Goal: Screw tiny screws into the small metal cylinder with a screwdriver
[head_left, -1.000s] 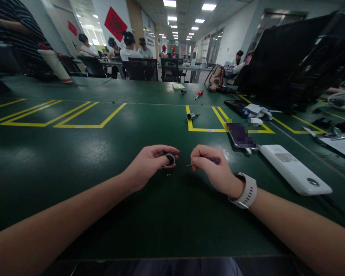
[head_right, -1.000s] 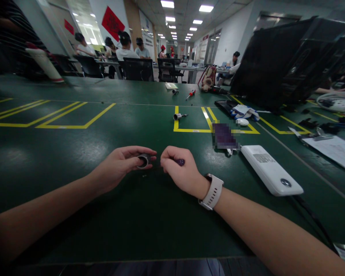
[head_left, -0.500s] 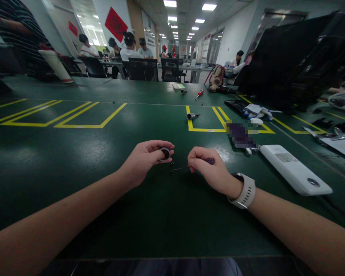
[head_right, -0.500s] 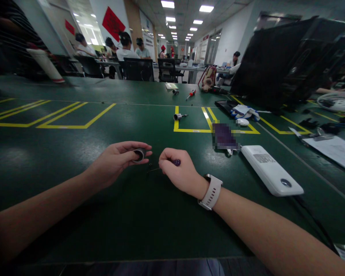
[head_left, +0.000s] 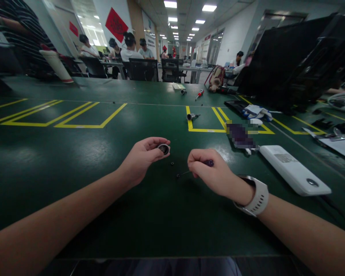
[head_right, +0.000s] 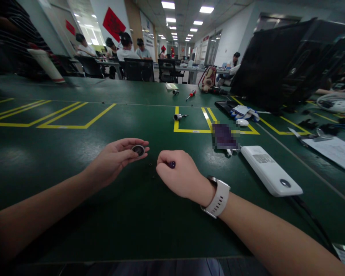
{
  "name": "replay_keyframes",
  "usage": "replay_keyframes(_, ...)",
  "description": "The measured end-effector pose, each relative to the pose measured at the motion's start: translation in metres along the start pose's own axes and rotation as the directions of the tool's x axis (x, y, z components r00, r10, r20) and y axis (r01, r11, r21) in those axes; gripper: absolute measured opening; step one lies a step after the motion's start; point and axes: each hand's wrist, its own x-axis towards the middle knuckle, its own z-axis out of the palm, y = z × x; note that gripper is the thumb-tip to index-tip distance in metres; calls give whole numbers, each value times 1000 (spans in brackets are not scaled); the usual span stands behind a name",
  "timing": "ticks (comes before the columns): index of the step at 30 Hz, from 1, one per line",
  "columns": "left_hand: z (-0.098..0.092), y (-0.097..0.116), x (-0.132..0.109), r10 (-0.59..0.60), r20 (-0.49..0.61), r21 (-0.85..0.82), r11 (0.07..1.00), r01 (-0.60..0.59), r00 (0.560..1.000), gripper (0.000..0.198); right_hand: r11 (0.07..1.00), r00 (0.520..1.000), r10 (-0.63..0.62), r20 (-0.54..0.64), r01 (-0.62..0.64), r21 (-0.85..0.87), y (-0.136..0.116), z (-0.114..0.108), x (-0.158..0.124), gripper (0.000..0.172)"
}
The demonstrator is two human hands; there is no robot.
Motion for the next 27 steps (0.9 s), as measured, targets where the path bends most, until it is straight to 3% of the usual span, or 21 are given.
replay_keyframes(6,-1,1,0,7,-15,-7,1000,-7,1000,24,960,961,-261,-91,248,-134,4,10,-5,18)
replay_keyframes(13,-2,-2,-1,29,-7,20,999,-29,1000,25,857,846,-500,-185,453,-245,4,11,-8,12)
replay_keyframes(16,-2,-4,-2,48,13,43,998,-49,999,27,830,833,-534,-149,482,-281,2,12,-7,11)
replay_keyframes(27,0,-4,-5,83,33,157,984,-87,996,24,805,852,-519,-63,463,-371,0,16,-6,11)
